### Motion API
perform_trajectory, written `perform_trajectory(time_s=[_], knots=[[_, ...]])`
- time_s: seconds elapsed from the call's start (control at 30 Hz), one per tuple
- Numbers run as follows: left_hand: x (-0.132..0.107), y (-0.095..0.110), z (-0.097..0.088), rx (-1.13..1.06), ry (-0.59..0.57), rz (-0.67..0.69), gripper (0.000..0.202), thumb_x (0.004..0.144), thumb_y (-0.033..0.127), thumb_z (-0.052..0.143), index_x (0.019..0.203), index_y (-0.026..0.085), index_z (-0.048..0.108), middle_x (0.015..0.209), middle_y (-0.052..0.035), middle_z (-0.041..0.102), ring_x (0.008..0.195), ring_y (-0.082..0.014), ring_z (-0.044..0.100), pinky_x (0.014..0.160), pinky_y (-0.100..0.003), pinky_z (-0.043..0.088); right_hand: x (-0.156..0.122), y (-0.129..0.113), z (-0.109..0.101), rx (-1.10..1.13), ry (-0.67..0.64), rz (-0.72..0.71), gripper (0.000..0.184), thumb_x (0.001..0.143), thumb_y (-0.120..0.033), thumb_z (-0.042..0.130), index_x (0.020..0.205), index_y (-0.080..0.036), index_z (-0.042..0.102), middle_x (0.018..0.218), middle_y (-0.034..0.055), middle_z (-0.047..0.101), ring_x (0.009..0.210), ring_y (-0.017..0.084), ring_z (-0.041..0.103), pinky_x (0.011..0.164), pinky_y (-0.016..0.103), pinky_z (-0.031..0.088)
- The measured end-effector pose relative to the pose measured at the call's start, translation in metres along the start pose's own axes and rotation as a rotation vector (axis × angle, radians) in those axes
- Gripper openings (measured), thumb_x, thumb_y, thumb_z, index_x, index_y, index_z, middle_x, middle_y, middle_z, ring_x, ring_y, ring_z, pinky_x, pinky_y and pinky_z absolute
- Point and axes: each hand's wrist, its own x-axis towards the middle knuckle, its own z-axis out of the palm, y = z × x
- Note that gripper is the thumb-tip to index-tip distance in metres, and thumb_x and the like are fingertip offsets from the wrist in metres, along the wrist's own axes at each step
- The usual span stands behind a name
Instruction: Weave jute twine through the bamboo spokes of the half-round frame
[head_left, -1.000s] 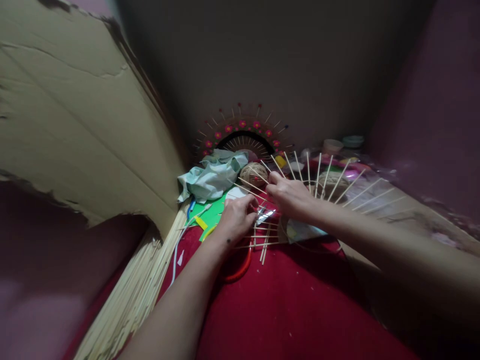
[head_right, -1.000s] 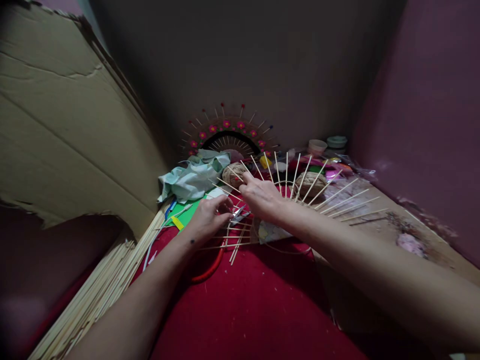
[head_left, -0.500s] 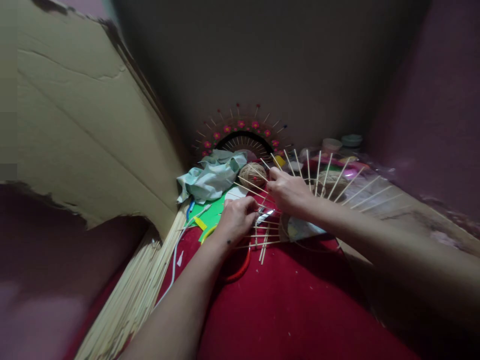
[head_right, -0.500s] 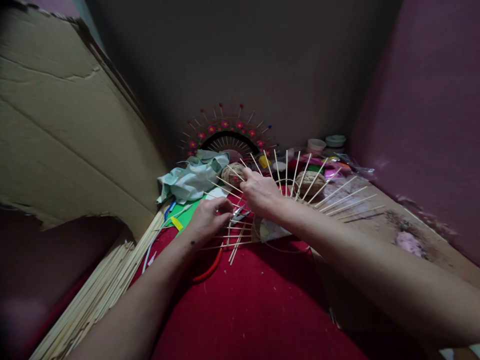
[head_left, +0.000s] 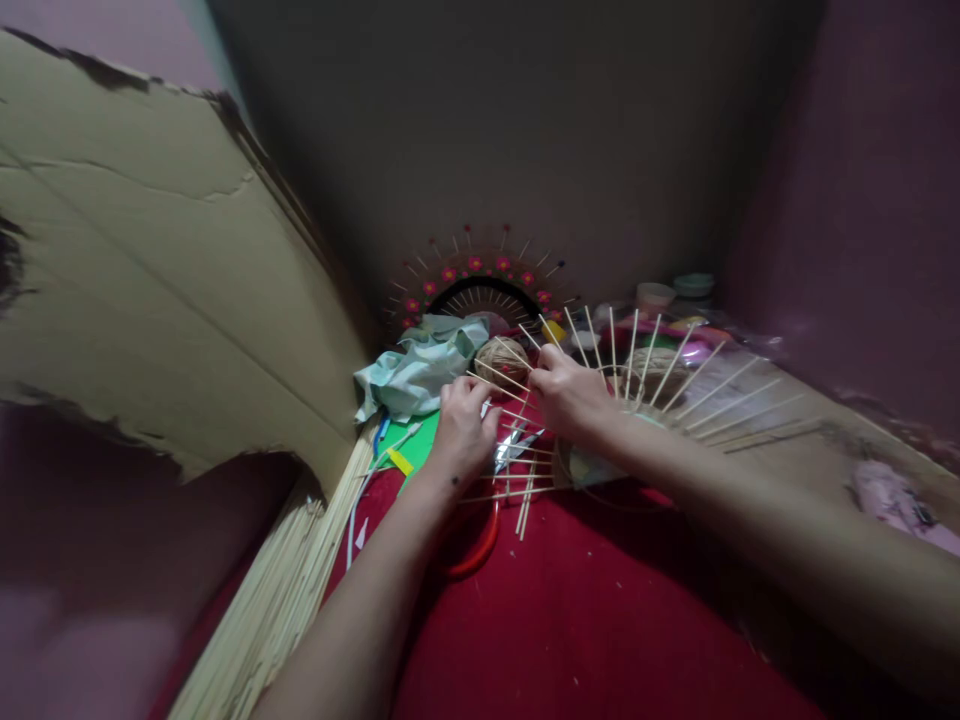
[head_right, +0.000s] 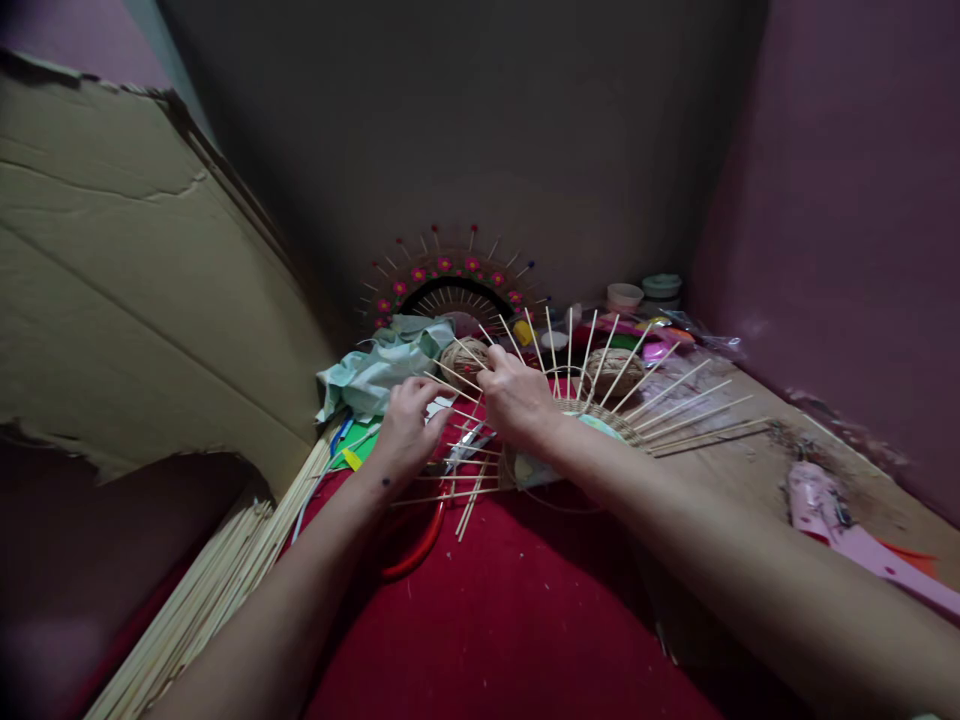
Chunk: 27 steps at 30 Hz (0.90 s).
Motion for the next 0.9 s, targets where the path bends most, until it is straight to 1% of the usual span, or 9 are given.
perform_trajectory(time_s=[0.1, 0.23, 0.33, 0.4, 0.5, 0.6, 0.7, 0.8, 0.9], knots=[[0.005, -0.001, 0.005, 0.059, -0.017, 0.046, 0.023, 0.078, 0.014, 0.05, 0.097, 0.02, 0.061, 0.095, -0.0066, 0.055, 0.09, -0.021, 0.046, 0.084, -0.034, 0.038, -0.003, -0.001, 0.003, 0.0, 0.05, 0.028, 0.027, 0.085, -0.02, 0.036, 0.077, -0.017, 0.062, 0.091, 0.0092, 0.053, 0.077, 0.016, 0.049, 0.053, 0.028, 0.028], [0.01, 0.003, 0.004, 0.166, -0.103, 0.028, 0.027, 0.082, 0.018, 0.047, 0.106, 0.024, 0.058, 0.093, -0.0062, 0.055, 0.086, -0.0202, 0.05, 0.076, -0.033, 0.038, -0.007, 0.0, 0.007, -0.018, 0.066, 0.039, 0.027, 0.085, -0.02, 0.036, 0.078, -0.017, 0.062, 0.089, 0.0084, 0.054, 0.076, 0.017, 0.048, 0.058, 0.028, 0.03], [0.015, 0.006, 0.002, 0.264, -0.19, 0.096, 0.026, 0.083, 0.021, 0.046, 0.102, 0.028, 0.062, 0.089, -0.0058, 0.055, 0.085, -0.0211, 0.051, 0.075, -0.035, 0.036, -0.008, 0.001, 0.01, -0.032, 0.077, 0.045, 0.026, 0.085, -0.02, 0.038, 0.078, -0.018, 0.062, 0.087, 0.0077, 0.054, 0.075, 0.016, 0.047, 0.061, 0.028, 0.03], [0.02, 0.007, 0.002, 0.28, -0.201, 0.144, 0.026, 0.082, 0.021, 0.046, 0.099, 0.029, 0.064, 0.089, -0.0067, 0.054, 0.087, -0.0219, 0.049, 0.075, -0.035, 0.036, -0.008, 0.002, 0.013, -0.033, 0.096, 0.044, 0.024, 0.085, -0.02, 0.04, 0.076, -0.018, 0.062, 0.085, 0.0069, 0.053, 0.072, 0.015, 0.046, 0.06, 0.028, 0.029], [0.025, 0.008, 0.003, 0.277, -0.216, 0.206, 0.023, 0.079, 0.022, 0.05, 0.095, 0.027, 0.067, 0.092, -0.0079, 0.053, 0.09, -0.023, 0.045, 0.074, -0.034, 0.038, -0.008, 0.003, 0.017, -0.033, 0.13, 0.043, 0.02, 0.083, -0.021, 0.043, 0.073, -0.018, 0.061, 0.083, 0.006, 0.053, 0.068, 0.014, 0.044, 0.059, 0.027, 0.027], [0.029, 0.008, 0.006, 0.243, -0.277, 0.251, 0.022, 0.076, 0.022, 0.053, 0.093, 0.024, 0.068, 0.093, -0.0073, 0.055, 0.092, -0.022, 0.045, 0.079, -0.033, 0.04, -0.009, 0.004, 0.021, -0.039, 0.167, 0.045, 0.018, 0.082, -0.02, 0.046, 0.072, -0.017, 0.061, 0.083, 0.0056, 0.053, 0.067, 0.014, 0.043, 0.057, 0.028, 0.026], [0.032, 0.008, 0.008, 0.189, -0.376, 0.242, 0.026, 0.077, 0.018, 0.049, 0.095, 0.023, 0.067, 0.092, -0.0048, 0.061, 0.092, -0.0191, 0.049, 0.082, -0.028, 0.04, -0.009, 0.004, 0.022, -0.035, 0.179, 0.049, 0.017, 0.081, -0.02, 0.047, 0.072, -0.017, 0.061, 0.083, 0.0056, 0.052, 0.065, 0.014, 0.042, 0.057, 0.028, 0.025], [0.036, 0.008, 0.007, 0.166, -0.464, 0.189, 0.029, 0.08, 0.021, 0.043, 0.097, 0.025, 0.066, 0.092, -0.0031, 0.064, 0.084, -0.0169, 0.056, 0.073, -0.025, 0.042, -0.009, 0.004, 0.02, -0.016, 0.16, 0.05, 0.015, 0.08, -0.02, 0.049, 0.073, -0.017, 0.061, 0.084, 0.0061, 0.052, 0.066, 0.014, 0.042, 0.057, 0.028, 0.026], [0.04, 0.011, 0.005, 0.175, -0.498, 0.175, 0.03, 0.083, 0.028, 0.039, 0.091, 0.025, 0.067, 0.09, -0.004, 0.065, 0.079, -0.0174, 0.059, 0.067, -0.025, 0.041, -0.009, 0.004, 0.02, -0.001, 0.142, 0.049, 0.013, 0.079, -0.02, 0.049, 0.073, -0.017, 0.061, 0.085, 0.0066, 0.052, 0.069, 0.015, 0.043, 0.058, 0.028, 0.028]])
